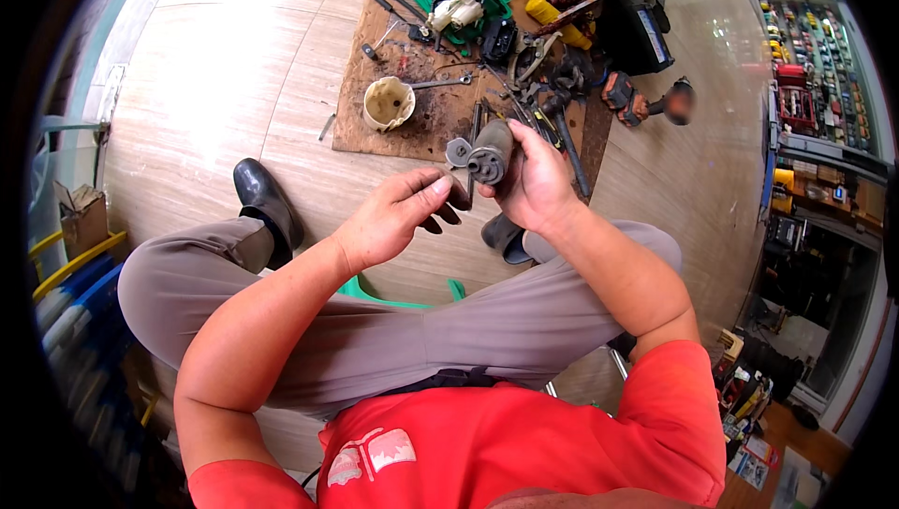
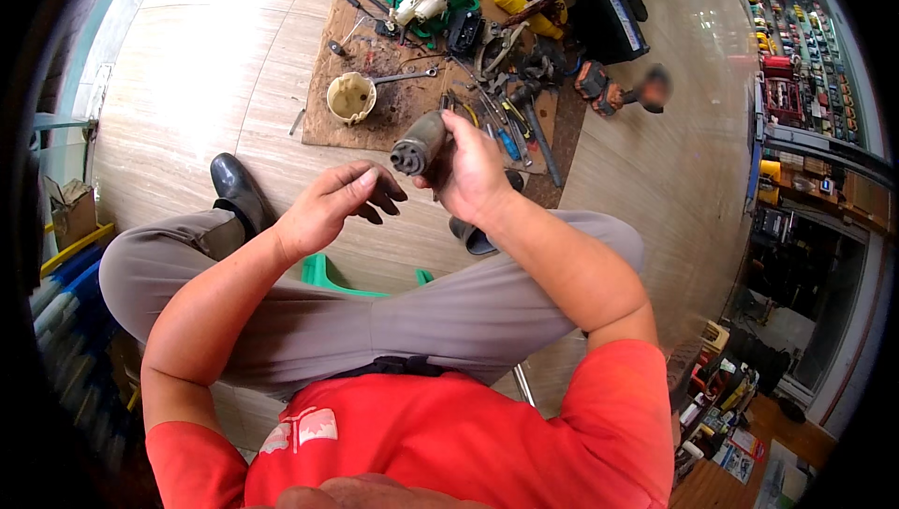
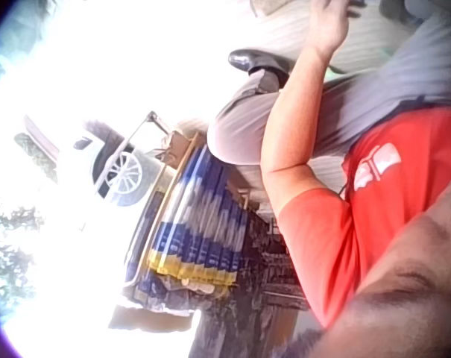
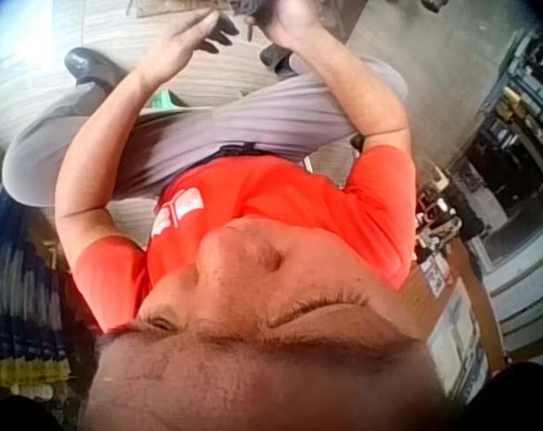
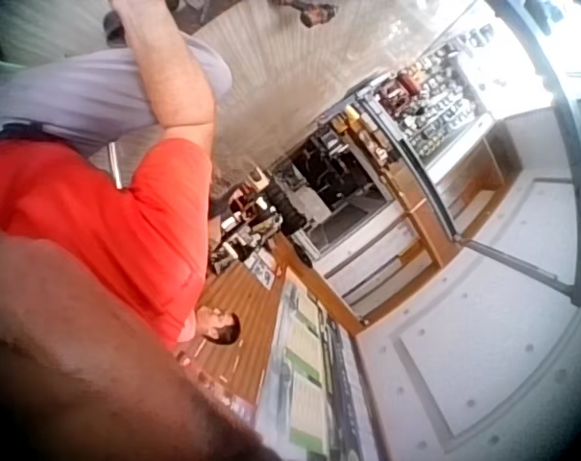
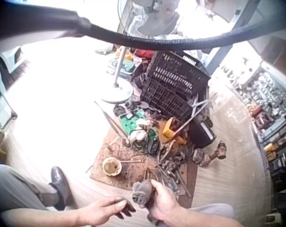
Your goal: The person handles a cylindrical metal component, wipes its surface, and fits together internal gears and circular plates.
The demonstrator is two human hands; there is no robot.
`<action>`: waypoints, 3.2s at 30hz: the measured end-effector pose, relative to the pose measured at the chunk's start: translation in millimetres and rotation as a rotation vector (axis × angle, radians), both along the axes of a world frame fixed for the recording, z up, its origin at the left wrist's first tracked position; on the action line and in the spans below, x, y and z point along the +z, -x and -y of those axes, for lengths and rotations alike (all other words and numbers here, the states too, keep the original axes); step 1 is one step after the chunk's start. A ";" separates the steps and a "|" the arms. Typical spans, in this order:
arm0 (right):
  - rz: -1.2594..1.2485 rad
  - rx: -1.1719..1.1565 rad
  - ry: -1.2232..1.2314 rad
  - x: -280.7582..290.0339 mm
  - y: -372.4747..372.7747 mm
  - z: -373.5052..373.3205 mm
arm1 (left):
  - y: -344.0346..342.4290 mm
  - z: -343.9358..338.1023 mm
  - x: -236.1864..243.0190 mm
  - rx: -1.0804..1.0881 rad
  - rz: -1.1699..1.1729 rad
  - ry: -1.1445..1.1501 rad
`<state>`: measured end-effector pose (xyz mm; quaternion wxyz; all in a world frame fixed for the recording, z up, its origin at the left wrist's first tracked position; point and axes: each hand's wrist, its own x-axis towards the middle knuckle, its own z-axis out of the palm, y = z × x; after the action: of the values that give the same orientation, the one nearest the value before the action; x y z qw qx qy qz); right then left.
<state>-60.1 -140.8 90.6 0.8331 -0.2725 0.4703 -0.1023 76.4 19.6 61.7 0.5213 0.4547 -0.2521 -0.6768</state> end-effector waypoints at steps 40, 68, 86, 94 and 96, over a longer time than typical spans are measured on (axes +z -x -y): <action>0.144 0.195 0.472 11.7 4.1 2.2 | -1.1 3.8 -7.2 0.224 0.130 -0.178; 0.123 0.321 0.644 14.5 4.4 -5.2 | -3.7 2.9 -13.8 0.235 0.067 -0.196; 0.055 0.649 1.157 9.4 7.8 -13.3 | 10.3 3.5 -20.4 0.214 0.742 -0.059; 0.079 0.764 1.042 13.2 7.5 -19.7 | 6.2 4.2 3.4 0.029 0.715 -0.075; 0.076 0.780 1.077 13.6 8.4 -18.7 | 6.9 4.8 2.5 0.029 0.697 -0.066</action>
<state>-68.5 -122.1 104.1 0.5726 -0.7969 0.1911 -0.0236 69.5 14.8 64.2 0.3986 0.6785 -0.3863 -0.4811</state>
